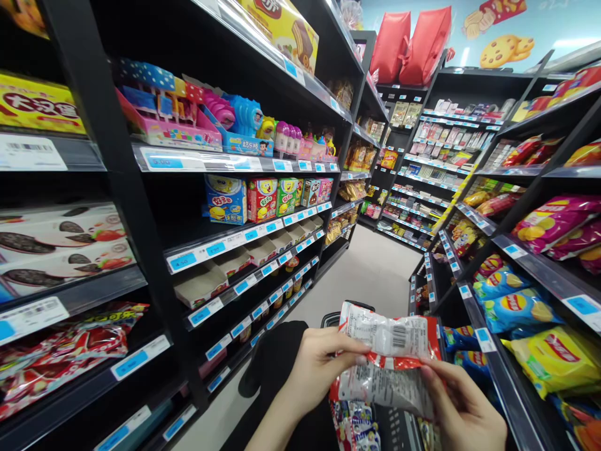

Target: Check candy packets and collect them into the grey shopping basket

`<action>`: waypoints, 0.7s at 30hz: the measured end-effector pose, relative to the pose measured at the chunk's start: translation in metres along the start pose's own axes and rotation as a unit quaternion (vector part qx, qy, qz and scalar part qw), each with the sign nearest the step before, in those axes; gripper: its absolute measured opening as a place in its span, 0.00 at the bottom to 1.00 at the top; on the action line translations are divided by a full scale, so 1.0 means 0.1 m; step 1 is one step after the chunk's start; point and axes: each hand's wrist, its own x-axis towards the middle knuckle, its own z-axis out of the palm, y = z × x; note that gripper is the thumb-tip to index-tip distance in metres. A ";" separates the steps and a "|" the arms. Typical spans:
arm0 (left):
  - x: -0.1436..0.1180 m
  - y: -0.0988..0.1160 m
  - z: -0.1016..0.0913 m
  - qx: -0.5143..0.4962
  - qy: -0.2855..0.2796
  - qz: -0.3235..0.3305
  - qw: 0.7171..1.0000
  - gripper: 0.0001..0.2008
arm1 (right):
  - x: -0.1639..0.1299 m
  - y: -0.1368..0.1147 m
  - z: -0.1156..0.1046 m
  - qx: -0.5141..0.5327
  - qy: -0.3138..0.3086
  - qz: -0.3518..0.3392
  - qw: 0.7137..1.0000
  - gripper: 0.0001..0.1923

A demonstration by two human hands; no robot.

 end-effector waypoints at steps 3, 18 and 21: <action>0.00 0.07 0.01 0.030 0.005 -0.020 0.999 0.04 | 0.09 0.05 -0.02 -0.020 -0.056 -0.065 0.996 0.16; 0.03 0.08 0.02 -0.299 0.006 -0.211 0.931 0.10 | -0.03 -0.05 0.17 0.260 -0.104 0.119 0.953 0.16; 0.05 0.05 -0.02 -0.375 -0.006 -0.253 0.892 0.07 | -0.01 0.01 0.17 0.304 -0.157 0.131 0.931 0.15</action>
